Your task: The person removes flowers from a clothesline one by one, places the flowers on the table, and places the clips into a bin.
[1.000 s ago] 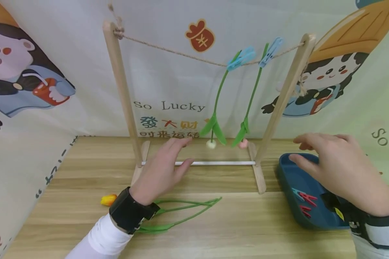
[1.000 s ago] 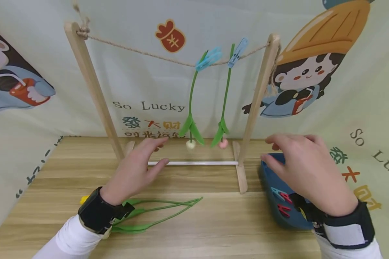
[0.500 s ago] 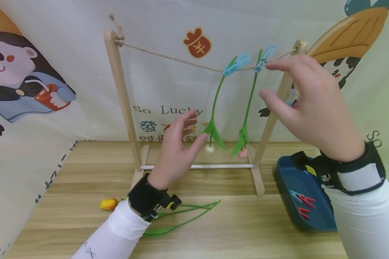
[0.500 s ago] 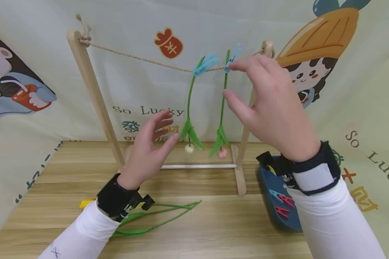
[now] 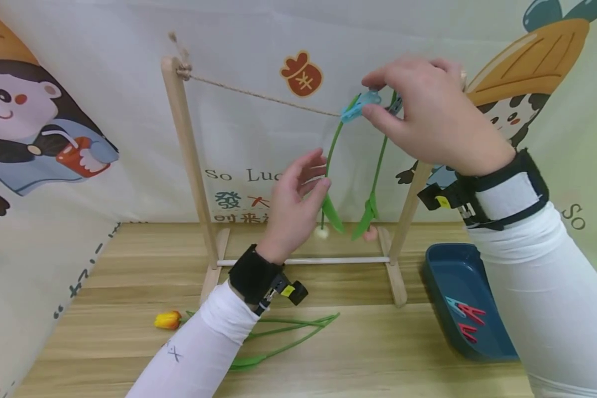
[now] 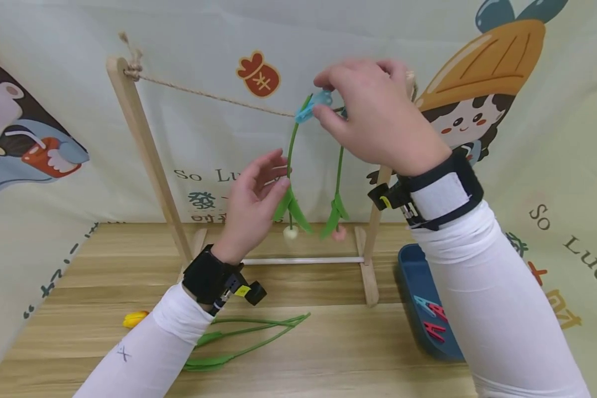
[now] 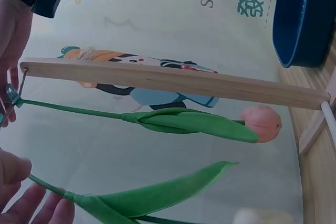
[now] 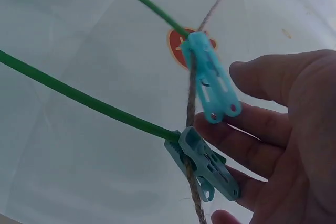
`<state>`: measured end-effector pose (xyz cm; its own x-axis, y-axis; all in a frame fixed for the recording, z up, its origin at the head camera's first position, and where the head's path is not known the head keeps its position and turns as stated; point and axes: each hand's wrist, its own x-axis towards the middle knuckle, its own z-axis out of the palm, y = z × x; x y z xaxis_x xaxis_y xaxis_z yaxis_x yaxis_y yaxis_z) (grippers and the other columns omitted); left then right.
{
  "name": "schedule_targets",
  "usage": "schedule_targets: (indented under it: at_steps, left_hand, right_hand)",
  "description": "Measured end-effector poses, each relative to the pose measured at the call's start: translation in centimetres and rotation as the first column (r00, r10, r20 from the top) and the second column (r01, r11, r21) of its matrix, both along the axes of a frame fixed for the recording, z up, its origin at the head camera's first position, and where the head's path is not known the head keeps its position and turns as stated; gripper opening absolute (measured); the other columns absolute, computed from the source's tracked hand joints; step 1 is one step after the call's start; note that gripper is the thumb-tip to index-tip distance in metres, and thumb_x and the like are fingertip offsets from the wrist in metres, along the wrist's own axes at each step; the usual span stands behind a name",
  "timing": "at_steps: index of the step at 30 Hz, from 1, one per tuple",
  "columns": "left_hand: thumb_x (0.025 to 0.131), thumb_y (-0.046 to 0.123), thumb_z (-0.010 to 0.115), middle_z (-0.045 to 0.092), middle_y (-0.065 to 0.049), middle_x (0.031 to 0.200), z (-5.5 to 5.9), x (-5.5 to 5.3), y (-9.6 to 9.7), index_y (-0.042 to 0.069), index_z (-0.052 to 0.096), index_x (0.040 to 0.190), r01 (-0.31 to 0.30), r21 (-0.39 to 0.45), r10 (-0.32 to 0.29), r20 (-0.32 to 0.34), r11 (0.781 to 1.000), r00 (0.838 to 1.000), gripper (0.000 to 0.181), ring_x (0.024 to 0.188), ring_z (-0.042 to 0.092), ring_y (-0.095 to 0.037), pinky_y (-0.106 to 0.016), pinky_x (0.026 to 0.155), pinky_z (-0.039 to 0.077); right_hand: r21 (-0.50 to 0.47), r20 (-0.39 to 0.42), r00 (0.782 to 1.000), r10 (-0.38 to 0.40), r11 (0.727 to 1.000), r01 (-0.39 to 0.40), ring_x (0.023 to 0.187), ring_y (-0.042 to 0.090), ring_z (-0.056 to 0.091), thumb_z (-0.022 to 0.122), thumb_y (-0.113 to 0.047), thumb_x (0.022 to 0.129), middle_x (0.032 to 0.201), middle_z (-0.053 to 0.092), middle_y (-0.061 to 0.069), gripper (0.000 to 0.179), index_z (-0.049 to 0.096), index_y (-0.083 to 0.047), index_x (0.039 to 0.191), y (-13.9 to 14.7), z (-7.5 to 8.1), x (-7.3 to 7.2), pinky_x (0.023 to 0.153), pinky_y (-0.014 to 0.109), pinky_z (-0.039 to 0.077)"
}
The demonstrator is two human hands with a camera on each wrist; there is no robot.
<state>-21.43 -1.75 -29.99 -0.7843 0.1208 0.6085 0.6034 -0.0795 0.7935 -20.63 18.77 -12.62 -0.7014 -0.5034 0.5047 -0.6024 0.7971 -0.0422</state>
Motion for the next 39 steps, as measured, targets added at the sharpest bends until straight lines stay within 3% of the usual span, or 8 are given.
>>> schedule_targets:
  at_steps: [6,10,13,22,34,39]
  left_hand:
    - [0.103,-0.007,0.062,0.070,-0.015,0.121,0.0,-0.1,0.7,-0.002,0.061,0.142,-0.073,-0.033,0.073,-0.005,0.997,0.997,0.040,0.112,0.070,-0.032,-0.031,0.095,0.059]
    - [0.102,-0.006,0.065,0.072,-0.014,0.116,0.0,-0.1,0.8,-0.001,0.063,0.140,-0.084,-0.041,0.084,0.012,0.996,0.996,0.038,0.105,0.071,-0.027,-0.032,0.090,0.061]
    - [0.102,-0.006,0.065,0.071,-0.013,0.115,0.0,-0.1,0.7,-0.001,0.064,0.139,-0.082,-0.042,0.083,0.022,0.996,0.996,0.038,0.104,0.071,-0.025,-0.032,0.089,0.061]
    - [0.100,-0.008,0.065,0.070,-0.018,0.115,0.0,0.4,0.4,-0.004,0.064,0.137,-0.078,-0.030,0.078,0.006,0.997,0.997,0.037,0.105,0.070,-0.036,-0.032,0.091,0.061]
    - [0.100,-0.010,0.065,0.070,-0.019,0.114,-0.4,0.9,-0.3,-0.004,0.064,0.136,-0.090,-0.038,0.090,0.002,0.995,0.996,0.037,0.103,0.070,-0.027,-0.032,0.090,0.061]
    - [0.100,-0.008,0.065,0.070,-0.018,0.114,-0.5,1.4,-0.8,-0.003,0.065,0.135,-0.098,-0.047,0.099,0.000,0.994,0.995,0.036,0.103,0.070,-0.030,-0.033,0.089,0.062]
  right_hand:
    - [0.017,0.002,1.000,-0.022,1.000,0.022,0.130,0.038,0.054,0.060,-0.022,0.110,0.127,0.071,0.016,0.033,0.068,-0.001,0.134,-0.2,-0.2,-0.3,0.119,0.065,0.016]
    - [0.010,-0.020,1.000,-0.011,1.000,0.011,0.128,0.038,0.053,0.062,-0.019,0.109,0.120,0.072,0.016,0.028,0.070,0.000,0.128,-0.2,-0.4,-0.4,0.120,0.062,0.016]
    - [0.007,-0.049,0.999,0.008,1.000,-0.008,0.125,0.038,0.053,0.064,-0.017,0.108,0.117,0.073,0.016,0.024,0.072,0.000,0.123,-0.2,-0.5,-0.4,0.121,0.059,0.014]
    - [-0.029,-0.120,0.990,0.070,0.997,-0.074,0.118,0.034,0.050,0.068,-0.013,0.105,0.107,0.074,0.013,0.016,0.075,-0.001,0.112,-0.1,-0.7,0.2,0.123,0.052,0.003]
    - [-0.090,-0.208,0.976,0.060,0.993,-0.080,0.120,0.036,0.053,0.068,-0.009,0.104,0.110,0.074,0.016,0.017,0.074,0.002,0.116,0.5,-0.9,0.7,0.125,0.049,0.000]
    - [-0.116,-0.272,0.959,0.078,0.987,-0.113,0.117,0.039,0.053,0.068,-0.010,0.105,0.109,0.072,0.018,0.017,0.074,0.003,0.115,1.0,-1.2,0.9,0.124,0.051,0.005]
